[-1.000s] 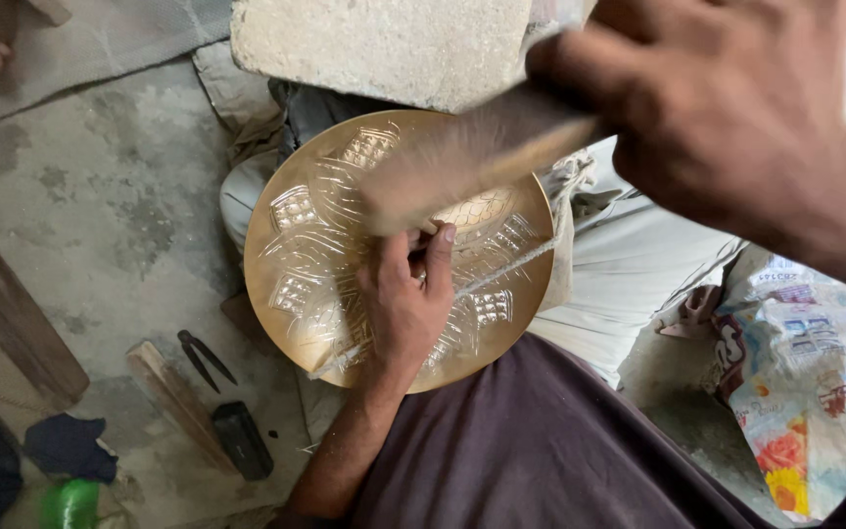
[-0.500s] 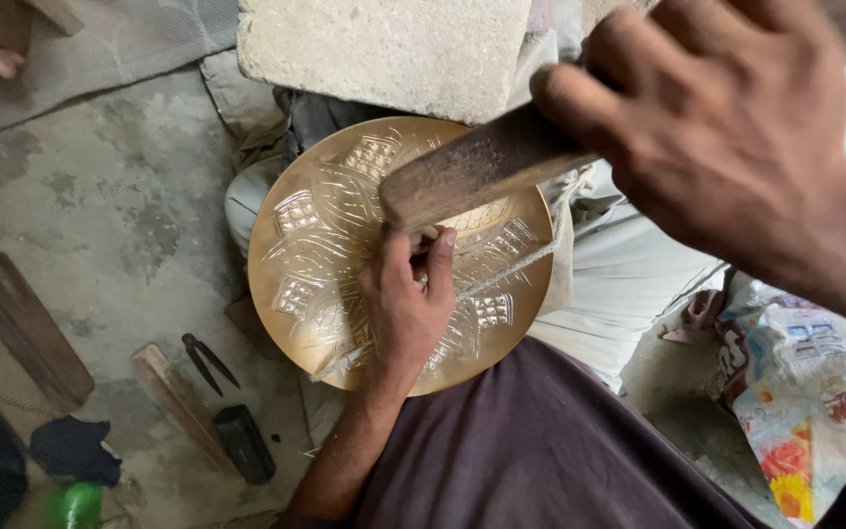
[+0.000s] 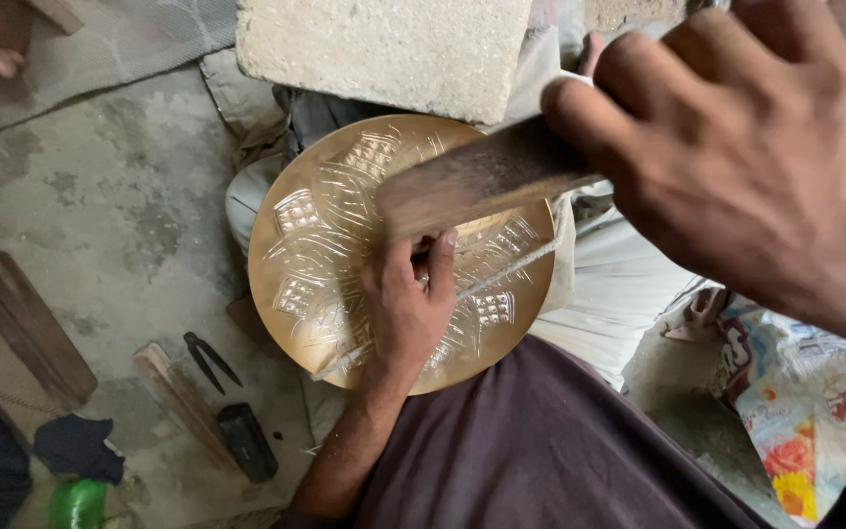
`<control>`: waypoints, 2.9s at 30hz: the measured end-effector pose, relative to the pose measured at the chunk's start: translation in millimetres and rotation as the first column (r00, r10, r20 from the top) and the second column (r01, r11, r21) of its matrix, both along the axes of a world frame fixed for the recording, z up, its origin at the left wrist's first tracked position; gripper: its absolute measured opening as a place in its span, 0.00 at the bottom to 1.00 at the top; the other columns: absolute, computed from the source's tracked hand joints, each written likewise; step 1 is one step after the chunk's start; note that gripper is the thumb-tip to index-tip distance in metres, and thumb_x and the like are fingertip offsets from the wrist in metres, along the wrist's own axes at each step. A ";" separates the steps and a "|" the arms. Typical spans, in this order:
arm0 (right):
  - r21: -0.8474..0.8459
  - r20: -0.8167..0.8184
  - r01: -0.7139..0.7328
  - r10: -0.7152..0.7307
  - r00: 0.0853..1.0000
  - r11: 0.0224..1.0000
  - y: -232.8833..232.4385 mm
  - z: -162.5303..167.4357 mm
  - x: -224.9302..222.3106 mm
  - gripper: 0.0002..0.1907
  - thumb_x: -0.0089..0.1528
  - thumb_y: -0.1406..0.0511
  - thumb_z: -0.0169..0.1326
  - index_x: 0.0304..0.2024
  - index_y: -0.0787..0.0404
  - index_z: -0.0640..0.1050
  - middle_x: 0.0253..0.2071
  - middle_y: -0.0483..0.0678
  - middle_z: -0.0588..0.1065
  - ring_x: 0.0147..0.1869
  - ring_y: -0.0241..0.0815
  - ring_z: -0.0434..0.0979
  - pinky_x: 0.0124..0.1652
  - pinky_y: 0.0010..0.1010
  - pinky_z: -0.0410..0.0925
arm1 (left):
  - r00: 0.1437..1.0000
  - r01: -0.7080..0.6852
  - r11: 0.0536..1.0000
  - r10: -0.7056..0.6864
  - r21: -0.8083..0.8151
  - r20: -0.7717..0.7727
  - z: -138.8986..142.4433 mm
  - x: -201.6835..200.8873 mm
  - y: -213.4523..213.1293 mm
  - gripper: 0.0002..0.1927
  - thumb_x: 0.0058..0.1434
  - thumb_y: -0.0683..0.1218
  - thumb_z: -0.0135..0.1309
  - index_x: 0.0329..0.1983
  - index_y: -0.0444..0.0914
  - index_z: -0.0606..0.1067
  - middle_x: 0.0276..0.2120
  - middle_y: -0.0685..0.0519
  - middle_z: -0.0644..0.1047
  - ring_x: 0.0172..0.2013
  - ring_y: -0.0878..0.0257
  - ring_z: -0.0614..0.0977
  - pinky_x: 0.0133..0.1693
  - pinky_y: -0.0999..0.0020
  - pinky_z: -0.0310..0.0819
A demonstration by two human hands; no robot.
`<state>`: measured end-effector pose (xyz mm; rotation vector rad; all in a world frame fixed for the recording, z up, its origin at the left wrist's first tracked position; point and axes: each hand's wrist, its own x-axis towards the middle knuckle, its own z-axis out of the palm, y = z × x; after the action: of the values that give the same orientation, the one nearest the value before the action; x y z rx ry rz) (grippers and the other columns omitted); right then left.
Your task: The person sits on the floor with a brass plate on their lap, holds a steel punch against the plate's embossed decorative pattern, and repeatedly strikes the punch with a wooden mallet to deepen the design. Earlier they rub a small tool against a stone block.
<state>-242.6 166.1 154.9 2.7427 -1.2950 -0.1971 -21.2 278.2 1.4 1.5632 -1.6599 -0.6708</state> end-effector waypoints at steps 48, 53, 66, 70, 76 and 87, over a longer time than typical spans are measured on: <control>-0.057 -0.244 0.163 -0.172 0.954 0.985 49.7 -7.6 -9.5 0.21 0.60 0.61 0.61 0.56 0.43 0.75 0.37 0.40 0.78 0.34 0.38 0.77 0.39 0.32 0.68 | 0.985 0.110 0.987 -0.093 0.114 -0.147 -3.3 5.7 -1.7 0.10 0.72 0.46 0.55 0.50 0.35 0.74 0.35 0.50 0.77 0.32 0.58 0.82 0.32 0.63 0.75; 0.161 -0.031 0.265 -0.264 0.964 0.951 49.7 -3.3 -19.0 0.20 0.60 0.66 0.60 0.55 0.53 0.76 0.39 0.46 0.78 0.37 0.44 0.78 0.37 0.35 0.69 | 0.926 -0.035 0.992 0.078 0.122 -0.369 2.1 8.8 -0.4 0.09 0.74 0.48 0.53 0.50 0.37 0.73 0.44 0.50 0.80 0.37 0.65 0.86 0.36 0.74 0.87; 0.174 0.323 0.117 -0.169 0.931 0.978 19.9 9.2 0.5 0.33 0.58 0.74 0.54 0.68 0.59 0.70 0.45 0.51 0.76 0.41 0.47 0.77 0.39 0.38 0.71 | 0.957 -0.013 0.989 0.054 0.147 -0.285 -5.7 7.3 -3.7 0.10 0.72 0.47 0.58 0.45 0.37 0.72 0.34 0.55 0.80 0.33 0.69 0.84 0.32 0.75 0.80; 0.640 0.424 0.190 -0.548 0.721 0.745 15.3 12.2 10.0 0.36 0.62 0.68 0.50 0.73 0.50 0.60 0.51 0.47 0.72 0.43 0.39 0.75 0.38 0.30 0.70 | 0.934 0.019 0.976 0.060 0.218 -0.352 -5.3 8.0 -4.1 0.11 0.73 0.49 0.57 0.43 0.37 0.72 0.33 0.56 0.80 0.30 0.70 0.83 0.29 0.75 0.78; 0.030 0.015 0.021 -0.021 1.000 0.999 6.1 7.8 20.6 0.30 0.69 0.65 0.53 0.73 0.44 0.64 0.50 0.50 0.79 0.44 0.46 0.79 0.42 0.38 0.67 | 0.977 -0.036 0.976 0.080 0.215 -0.200 -5.3 7.3 -2.0 0.13 0.69 0.50 0.61 0.37 0.35 0.74 0.27 0.54 0.75 0.23 0.67 0.75 0.25 0.70 0.68; -0.030 -0.024 -0.024 0.023 0.999 0.999 3.1 6.0 23.1 0.23 0.66 0.64 0.56 0.64 0.40 0.74 0.48 0.48 0.81 0.44 0.47 0.81 0.44 0.41 0.70 | 0.966 -0.011 0.998 0.028 0.067 -0.256 -2.4 6.8 -6.1 0.11 0.73 0.48 0.56 0.45 0.34 0.74 0.36 0.52 0.77 0.32 0.65 0.80 0.31 0.72 0.77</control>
<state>-219.5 169.2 160.9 2.7207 -1.2491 -0.2056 -14.3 272.1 -1.0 1.4657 -1.4405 -0.8851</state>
